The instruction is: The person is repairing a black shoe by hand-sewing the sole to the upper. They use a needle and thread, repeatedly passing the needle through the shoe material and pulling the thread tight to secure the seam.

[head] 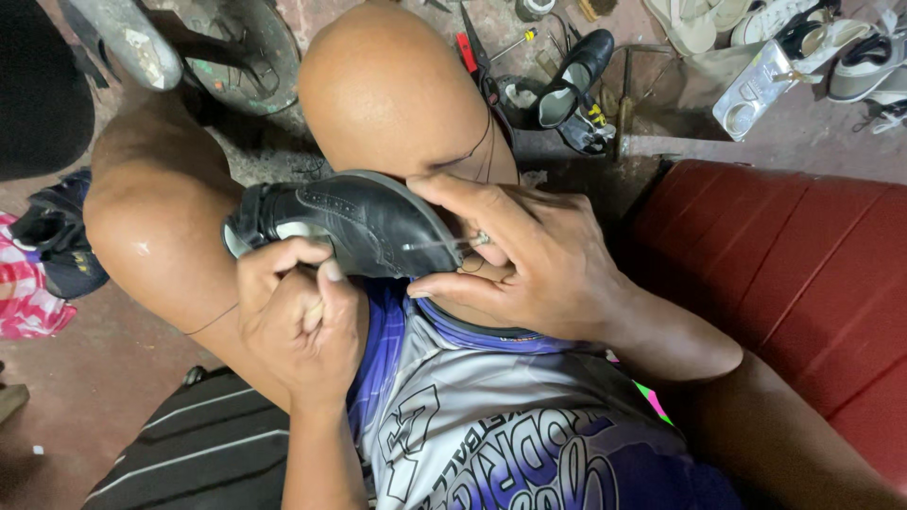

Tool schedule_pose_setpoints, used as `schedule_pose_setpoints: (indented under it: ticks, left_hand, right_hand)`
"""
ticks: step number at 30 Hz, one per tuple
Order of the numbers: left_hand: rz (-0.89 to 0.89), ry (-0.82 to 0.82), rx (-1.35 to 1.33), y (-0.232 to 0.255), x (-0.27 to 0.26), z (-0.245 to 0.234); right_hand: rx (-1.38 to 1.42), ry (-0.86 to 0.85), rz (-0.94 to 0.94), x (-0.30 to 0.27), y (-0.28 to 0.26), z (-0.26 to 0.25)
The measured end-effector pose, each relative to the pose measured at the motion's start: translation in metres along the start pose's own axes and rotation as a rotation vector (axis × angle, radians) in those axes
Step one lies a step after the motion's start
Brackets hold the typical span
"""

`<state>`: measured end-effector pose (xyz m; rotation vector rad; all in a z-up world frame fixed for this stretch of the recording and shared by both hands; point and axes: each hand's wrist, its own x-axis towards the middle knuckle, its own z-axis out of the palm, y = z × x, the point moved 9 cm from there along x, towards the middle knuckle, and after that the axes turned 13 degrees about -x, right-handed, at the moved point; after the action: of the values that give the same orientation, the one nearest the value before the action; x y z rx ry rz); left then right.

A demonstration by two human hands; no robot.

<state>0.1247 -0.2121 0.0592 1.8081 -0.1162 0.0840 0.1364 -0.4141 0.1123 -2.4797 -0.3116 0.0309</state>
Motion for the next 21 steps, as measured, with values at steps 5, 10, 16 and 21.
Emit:
schedule_pose_setpoints:
  ticks: [5, 10, 16, 21]
  left_hand:
    - [-0.131, 0.057, -0.467, -0.015, -0.009, -0.004]
    - [-0.061, -0.200, 0.001, 0.006, 0.005, 0.005]
    - [0.056, -0.297, 0.275, 0.007, 0.014, 0.009]
    - [0.019, -0.312, 0.201, -0.008, 0.020, 0.002]
  right_hand:
    - [0.069, -0.056, 0.049, 0.001, 0.005, 0.006]
    - [0.131, 0.024, -0.039, 0.008, -0.005, 0.001]
    - [0.208, -0.044, 0.017, 0.015, 0.011, 0.022]
    - [0.214, -0.110, 0.076, 0.009, 0.023, 0.039]
